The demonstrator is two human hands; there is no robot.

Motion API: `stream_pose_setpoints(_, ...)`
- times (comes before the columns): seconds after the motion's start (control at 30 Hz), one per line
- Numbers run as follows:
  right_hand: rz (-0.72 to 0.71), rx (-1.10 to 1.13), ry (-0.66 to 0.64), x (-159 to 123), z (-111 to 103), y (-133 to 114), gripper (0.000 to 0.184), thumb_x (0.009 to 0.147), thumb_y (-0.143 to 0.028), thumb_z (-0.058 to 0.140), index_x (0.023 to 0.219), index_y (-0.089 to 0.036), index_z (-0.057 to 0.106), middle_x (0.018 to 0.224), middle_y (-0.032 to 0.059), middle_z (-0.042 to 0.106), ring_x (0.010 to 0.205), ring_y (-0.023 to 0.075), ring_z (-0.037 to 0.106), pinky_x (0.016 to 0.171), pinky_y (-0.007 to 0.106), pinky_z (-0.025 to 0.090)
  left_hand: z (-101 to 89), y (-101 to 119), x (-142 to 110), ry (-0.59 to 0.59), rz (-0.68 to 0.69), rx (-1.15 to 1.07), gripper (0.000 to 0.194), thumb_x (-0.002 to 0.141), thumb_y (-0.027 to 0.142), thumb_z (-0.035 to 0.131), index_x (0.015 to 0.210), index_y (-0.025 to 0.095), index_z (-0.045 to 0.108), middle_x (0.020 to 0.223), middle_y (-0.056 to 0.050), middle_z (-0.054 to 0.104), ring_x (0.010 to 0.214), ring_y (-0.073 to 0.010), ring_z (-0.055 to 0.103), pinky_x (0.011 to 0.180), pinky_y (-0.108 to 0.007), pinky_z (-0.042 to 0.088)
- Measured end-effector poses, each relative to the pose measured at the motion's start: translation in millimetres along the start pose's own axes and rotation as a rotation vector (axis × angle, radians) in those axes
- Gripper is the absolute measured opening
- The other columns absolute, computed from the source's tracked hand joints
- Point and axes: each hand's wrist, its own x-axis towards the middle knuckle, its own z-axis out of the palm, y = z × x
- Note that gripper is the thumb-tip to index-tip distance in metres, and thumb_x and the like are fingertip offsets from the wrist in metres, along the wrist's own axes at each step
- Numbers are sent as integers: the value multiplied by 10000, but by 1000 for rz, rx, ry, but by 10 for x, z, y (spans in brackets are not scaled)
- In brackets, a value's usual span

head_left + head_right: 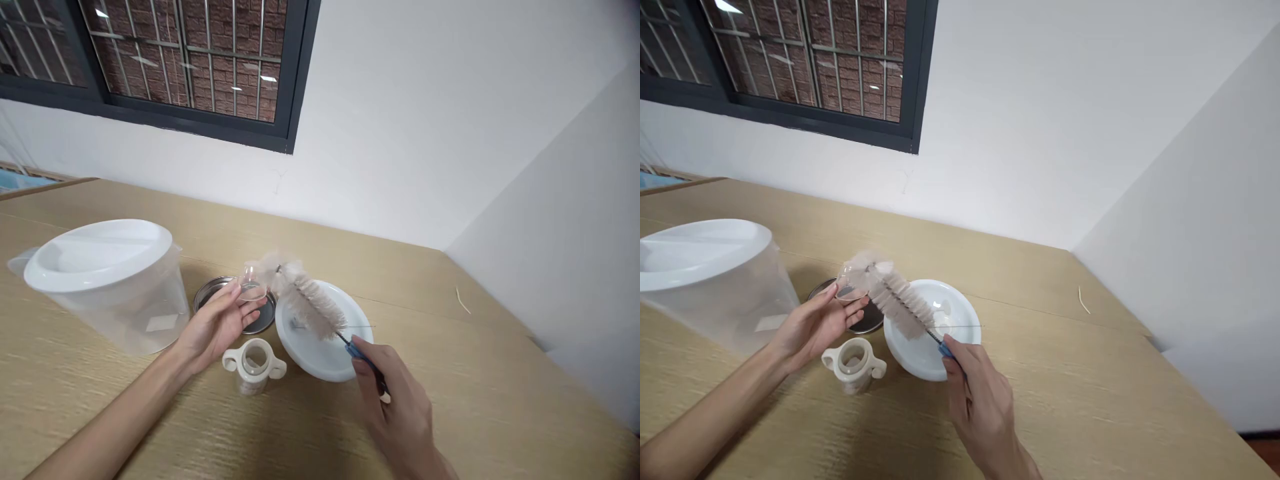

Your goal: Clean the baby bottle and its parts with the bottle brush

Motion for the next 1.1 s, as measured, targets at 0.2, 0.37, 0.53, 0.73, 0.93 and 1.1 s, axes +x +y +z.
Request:
stream_pose_setpoints(0.2,20,-69,-27,32,28,42,310,990,-93,548,1273,-200,615,906,54,685,619,115,604,490,218,466,-72,61,0,19,108,185,486,769,477,871,1164,225,743,1179,-73,746,1109,-215,670,875,-257,532)
stream_pose_setpoints(0.37,26,-31,14,21,-8,36,322,972,-65,565,1270,-174,620,898,53,669,689,118,624,514,199,481,-111,31,29,-2,158,205,422,759,444,888,1085,200,775,1116,-70,754,1010,-167,676,815,-208,526)
stream_pose_setpoints(0.53,-11,-25,-45,1,27,31,369,966,-46,563,1309,-175,603,929,62,670,712,124,633,538,209,484,-112,14,36,1,114,159,435,779,357,888,1164,211,749,1168,-82,765,1095,-201,704,933,-253,523)
stream_pose_setpoints(0.73,13,-103,-17,79,2,110,275,987,-75,555,1241,-154,627,898,54,659,694,113,614,577,209,494,-94,28,32,-86,95,194,377,866,390,806,1166,167,758,1264,-130,743,1217,-258,674,1042,-316,495)
stream_pose_setpoints(0.93,-30,-34,-22,34,-35,60,353,966,-36,563,1299,-151,595,919,62,662,724,118,616,556,207,474,-76,40,17,-55,60,157,336,865,324,814,1151,159,754,1244,-117,750,1207,-249,685,1062,-307,483)
stream_pose_setpoints(1.1,-30,-74,-66,28,-15,69,315,987,-65,548,1284,-152,605,873,55,654,617,112,559,515,228,433,-57,57,3,-21,52,109,490,876,268,805,1338,231,644,1207,-83,764,1182,-233,702,1059,-325,481)
